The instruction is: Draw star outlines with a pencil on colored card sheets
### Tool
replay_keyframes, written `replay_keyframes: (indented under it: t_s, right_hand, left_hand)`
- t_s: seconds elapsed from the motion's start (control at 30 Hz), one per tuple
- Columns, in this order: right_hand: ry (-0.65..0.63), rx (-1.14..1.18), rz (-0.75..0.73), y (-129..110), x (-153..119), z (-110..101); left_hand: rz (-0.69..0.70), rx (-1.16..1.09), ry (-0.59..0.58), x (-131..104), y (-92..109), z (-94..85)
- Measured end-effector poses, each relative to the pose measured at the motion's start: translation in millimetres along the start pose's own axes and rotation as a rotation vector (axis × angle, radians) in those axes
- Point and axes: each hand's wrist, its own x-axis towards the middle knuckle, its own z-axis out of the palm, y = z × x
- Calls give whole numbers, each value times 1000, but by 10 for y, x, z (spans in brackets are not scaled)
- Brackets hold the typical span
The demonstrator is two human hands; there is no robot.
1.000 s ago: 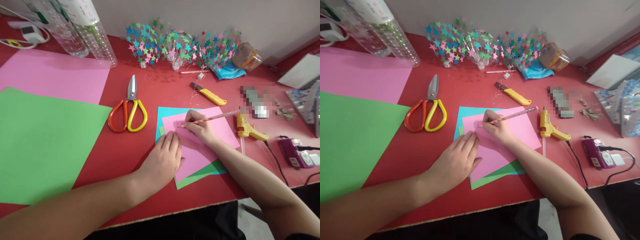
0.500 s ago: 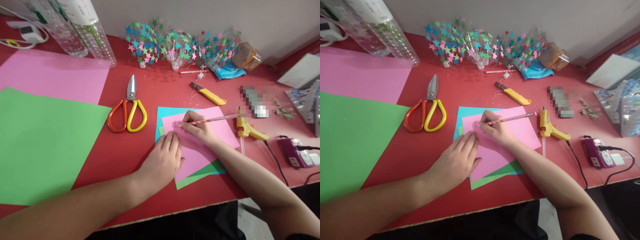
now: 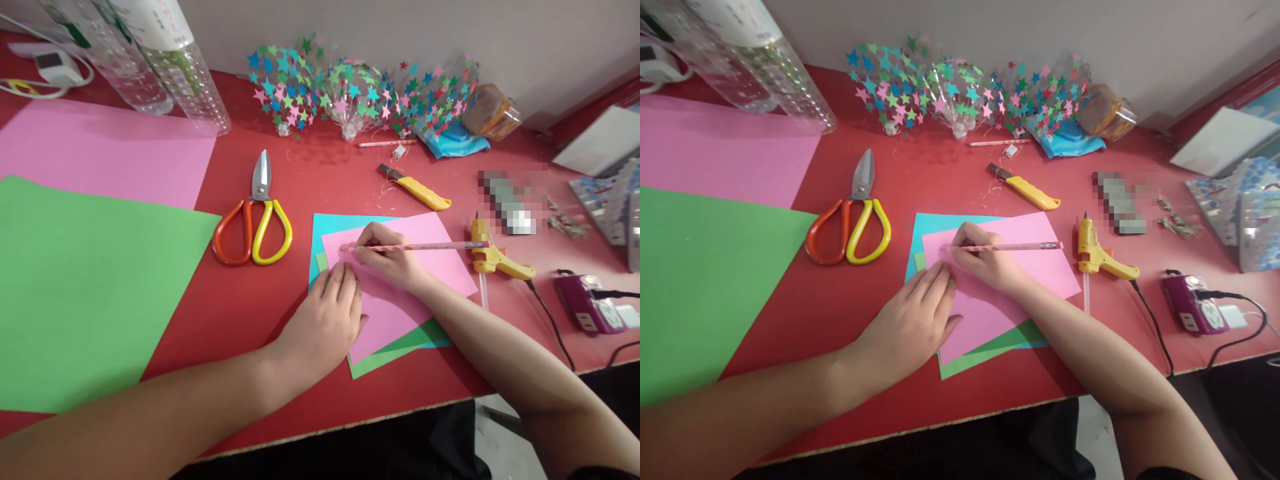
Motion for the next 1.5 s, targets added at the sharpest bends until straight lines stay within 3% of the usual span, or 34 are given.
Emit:
replay_keyframes:
  t_s: [1.5]
  right_hand:
    - [170,-37,83,1,-43,-10]
  left_hand:
    - [10,-14,-1,6,-19,-27]
